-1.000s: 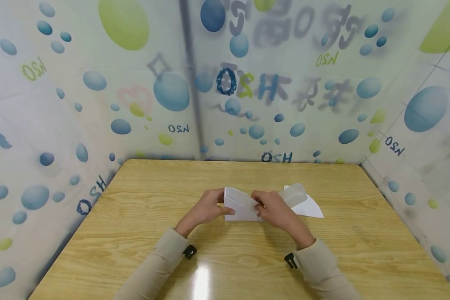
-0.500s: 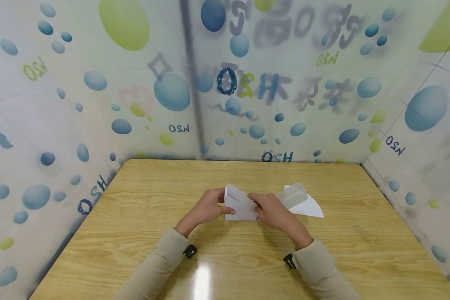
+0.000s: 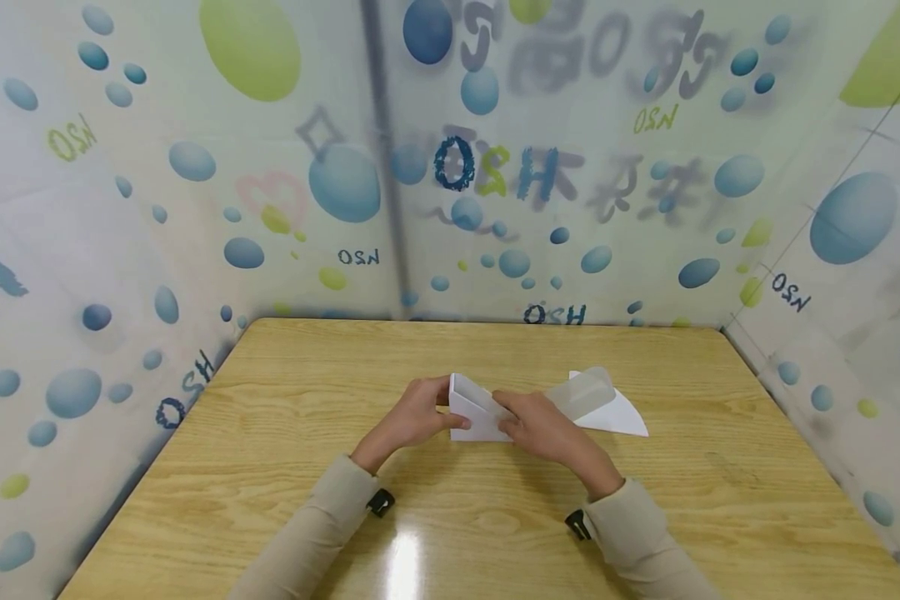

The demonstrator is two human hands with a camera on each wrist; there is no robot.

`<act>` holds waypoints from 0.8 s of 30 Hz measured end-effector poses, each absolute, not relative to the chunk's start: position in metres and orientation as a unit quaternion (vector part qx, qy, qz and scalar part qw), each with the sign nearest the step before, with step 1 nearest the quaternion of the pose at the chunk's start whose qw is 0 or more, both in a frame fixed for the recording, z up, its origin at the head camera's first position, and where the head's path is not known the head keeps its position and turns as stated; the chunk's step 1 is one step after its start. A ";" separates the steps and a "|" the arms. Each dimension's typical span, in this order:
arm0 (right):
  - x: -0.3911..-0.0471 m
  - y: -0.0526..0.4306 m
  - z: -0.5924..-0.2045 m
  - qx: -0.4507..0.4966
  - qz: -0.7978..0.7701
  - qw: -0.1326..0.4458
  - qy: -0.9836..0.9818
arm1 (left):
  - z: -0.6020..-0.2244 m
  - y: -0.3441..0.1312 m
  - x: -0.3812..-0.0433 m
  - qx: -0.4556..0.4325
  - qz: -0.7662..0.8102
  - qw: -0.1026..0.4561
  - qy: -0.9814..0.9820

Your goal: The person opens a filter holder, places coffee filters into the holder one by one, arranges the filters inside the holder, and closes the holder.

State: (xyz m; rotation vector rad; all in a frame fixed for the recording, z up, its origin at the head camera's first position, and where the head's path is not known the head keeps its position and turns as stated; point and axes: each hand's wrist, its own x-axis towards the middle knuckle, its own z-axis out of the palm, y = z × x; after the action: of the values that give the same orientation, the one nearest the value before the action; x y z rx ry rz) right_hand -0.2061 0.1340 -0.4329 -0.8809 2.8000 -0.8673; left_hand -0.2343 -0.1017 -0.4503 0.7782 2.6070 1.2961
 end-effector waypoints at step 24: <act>-0.204 0.130 -0.434 -0.265 -0.369 0.086 0.887 | -0.450 -0.102 -0.235 0.261 0.426 0.069 0.864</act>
State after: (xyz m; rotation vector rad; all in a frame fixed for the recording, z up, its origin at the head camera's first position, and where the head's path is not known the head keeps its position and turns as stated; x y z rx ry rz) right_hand -0.2043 0.1299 -0.4338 -0.7898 2.6428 -1.0998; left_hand -0.2347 -0.1018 -0.4497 0.7858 2.6006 1.2820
